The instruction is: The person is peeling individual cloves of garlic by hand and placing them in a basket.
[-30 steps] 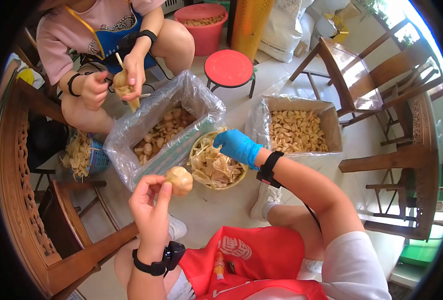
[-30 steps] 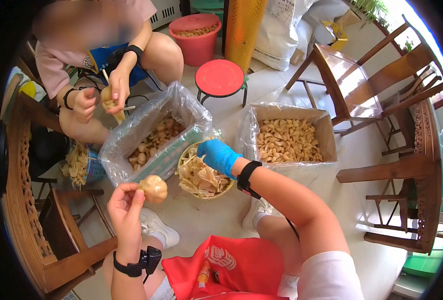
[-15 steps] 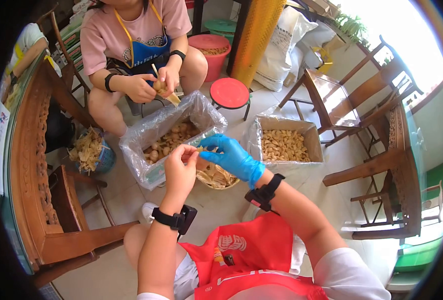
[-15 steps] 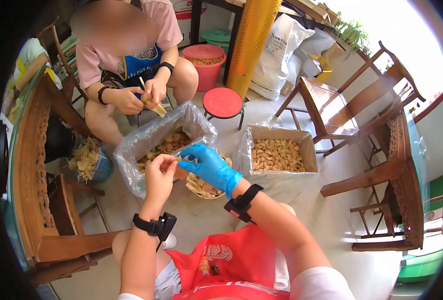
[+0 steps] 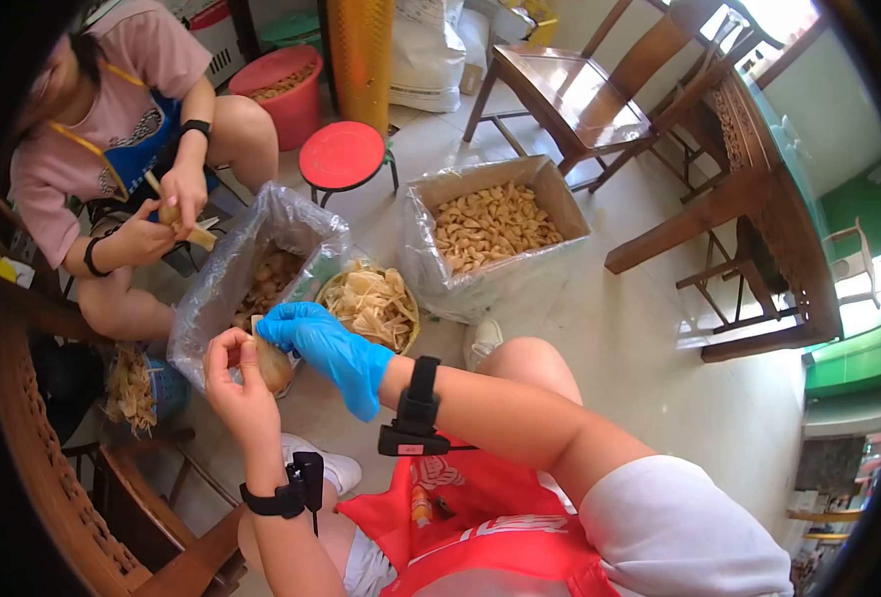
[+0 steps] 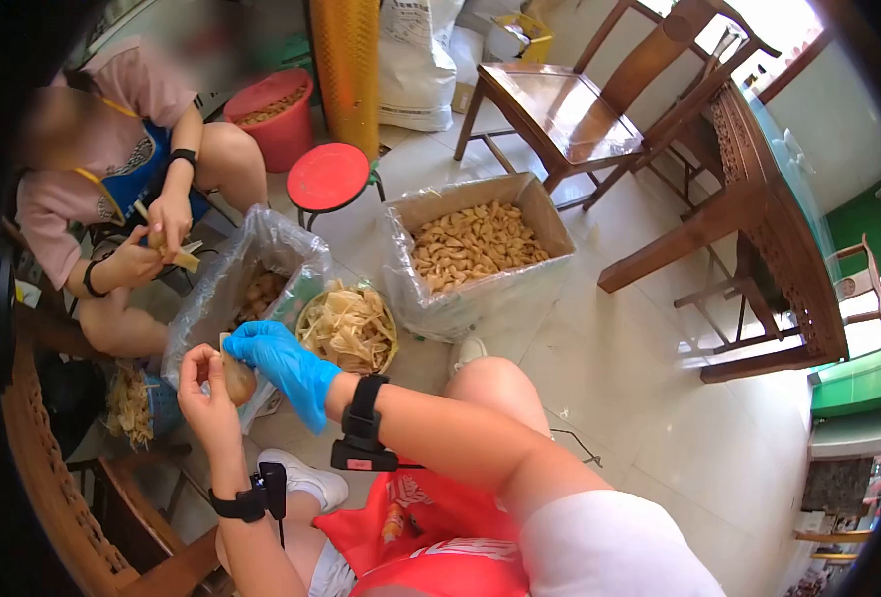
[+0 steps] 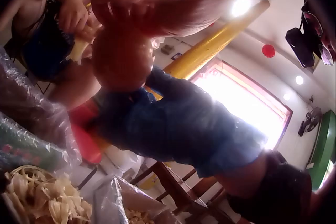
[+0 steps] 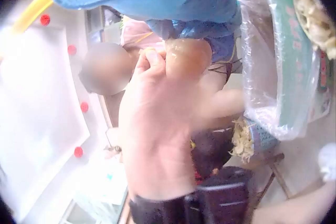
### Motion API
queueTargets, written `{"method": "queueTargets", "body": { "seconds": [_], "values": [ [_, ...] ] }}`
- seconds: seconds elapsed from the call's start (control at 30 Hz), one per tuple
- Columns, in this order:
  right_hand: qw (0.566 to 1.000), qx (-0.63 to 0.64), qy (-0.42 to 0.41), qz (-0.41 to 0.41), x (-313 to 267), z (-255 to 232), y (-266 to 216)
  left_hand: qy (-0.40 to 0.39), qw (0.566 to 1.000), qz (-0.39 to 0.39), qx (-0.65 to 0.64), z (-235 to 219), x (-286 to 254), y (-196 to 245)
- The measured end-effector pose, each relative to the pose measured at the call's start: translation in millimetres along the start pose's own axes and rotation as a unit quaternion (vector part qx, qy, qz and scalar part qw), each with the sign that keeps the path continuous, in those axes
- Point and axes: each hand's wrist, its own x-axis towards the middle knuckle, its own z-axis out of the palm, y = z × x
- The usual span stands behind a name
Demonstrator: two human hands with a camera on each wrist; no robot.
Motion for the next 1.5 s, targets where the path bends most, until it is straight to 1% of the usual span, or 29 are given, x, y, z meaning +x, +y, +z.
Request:
{"method": "queueTargets", "body": {
  "seconds": [0.03,0.1,0.13,0.17,0.23,0.3,0.37,0.47,0.53,0.63,0.7,0.77,0.83,0.9,0.93,0.97,1.0,1.03,1.07,1.1,1.13,1.17,1.2,1.27,1.3,1.37,1.4,1.43,1.5],
  "values": [
    [1.000,0.004,0.006,-0.001,-0.5,-0.1,-5.2,0.002,1.000,0.022,0.019,2.9,0.1,1.6],
    [0.996,-0.037,0.078,0.036,2.5,0.0,-14.9,-0.014,0.999,0.018,0.024,9.3,-1.0,5.1],
    [0.986,-0.142,0.078,-0.047,10.0,-1.6,-12.4,-0.004,1.000,-0.017,-0.011,12.8,-1.4,6.7],
    [0.985,-0.139,0.084,-0.049,15.2,-3.1,-8.7,0.006,0.998,-0.051,-0.046,15.3,-2.3,6.4],
    [0.939,-0.258,0.145,-0.178,16.7,-1.8,-10.6,-0.021,0.993,-0.082,-0.084,16.5,0.3,-4.0],
    [0.945,-0.239,0.157,-0.162,12.2,-1.3,-9.0,0.017,0.990,-0.065,-0.126,20.6,1.8,-5.7],
    [0.936,-0.263,0.161,-0.168,6.6,-1.1,-6.2,0.012,0.992,-0.061,-0.113,23.8,3.3,-10.7],
    [0.947,-0.244,0.150,-0.148,4.4,-6.4,-11.2,-0.015,0.977,-0.107,-0.182,24.7,4.7,-7.2],
    [0.951,-0.234,0.145,-0.139,-0.4,-9.0,-22.7,-0.071,0.968,-0.143,-0.194,19.7,7.4,-14.4],
    [0.959,-0.251,0.089,-0.093,-7.5,-14.8,-32.2,-0.088,0.970,-0.137,-0.179,15.9,9.7,-18.2],
    [0.959,-0.218,0.067,-0.171,-9.9,-15.7,-26.1,-0.103,0.974,-0.121,-0.160,12.2,10.7,-20.6],
    [0.957,-0.222,0.066,-0.175,-9.6,-16.4,-23.1,-0.117,0.978,-0.104,-0.140,11.2,8.7,-22.4],
    [0.955,-0.226,0.066,-0.180,-8.4,-16.5,-18.4,-0.061,0.993,-0.071,-0.070,13.7,5.4,-23.8],
    [0.925,-0.271,0.121,-0.237,-6.0,-14.7,-11.4,-0.045,0.995,-0.061,-0.057,20.8,1.1,-11.1],
    [0.928,-0.259,0.142,-0.228,-9.2,-12.1,-12.7,-0.026,0.997,-0.050,-0.043,25.3,-0.2,-1.2],
    [0.930,-0.248,0.158,-0.221,-14.0,-9.6,-14.9,0.011,1.000,-0.011,0.002,31.3,-2.1,8.4],
    [0.909,-0.281,0.165,-0.259,-13.8,-10.6,-12.5,0.019,1.000,0.007,-0.007,34.0,-2.9,12.9],
    [0.924,-0.248,0.149,-0.250,-15.9,-4.3,-19.0,0.029,0.999,0.034,-0.001,30.2,-0.9,17.9],
    [0.938,-0.186,0.182,-0.231,-7.8,-2.4,4.0,0.027,0.999,0.044,0.013,28.4,-4.5,23.4],
    [0.946,-0.230,0.136,-0.181,-12.6,-7.0,-1.9,0.052,0.993,0.084,0.059,27.9,-4.9,18.9],
    [0.948,-0.205,0.153,-0.187,-14.9,-5.7,-5.0,0.065,0.991,0.092,0.078,29.9,-6.1,13.8],
    [0.972,-0.138,0.128,-0.141,-14.9,-12.4,-6.7,0.070,0.984,0.117,0.118,35.8,-8.7,5.2],
    [0.978,-0.061,0.140,-0.139,-14.7,-17.0,4.5,0.076,0.983,0.131,0.108,40.0,-9.3,5.7],
    [0.981,0.000,0.161,-0.111,-13.6,-21.0,5.7,0.085,0.967,0.167,0.174,48.3,-4.4,5.4],
    [0.985,-0.003,0.128,-0.116,-15.9,-12.1,2.4,0.114,0.961,0.168,0.190,35.5,-4.8,14.6],
    [0.985,0.025,0.162,-0.048,-21.6,-25.2,6.2,0.083,0.949,0.205,0.225,43.4,-10.4,20.9],
    [0.985,0.057,0.159,-0.020,-23.8,-21.0,-1.0,0.095,0.942,0.220,0.235,43.4,-9.0,19.5],
    [0.987,0.052,0.153,-0.020,-22.0,-20.0,-2.2,0.102,0.941,0.217,0.237,42.8,-8.8,17.9],
    [0.981,0.103,0.158,0.043,-21.7,-21.9,-3.0,0.089,0.949,0.200,0.228,41.8,-10.3,14.9]
  ]
}}
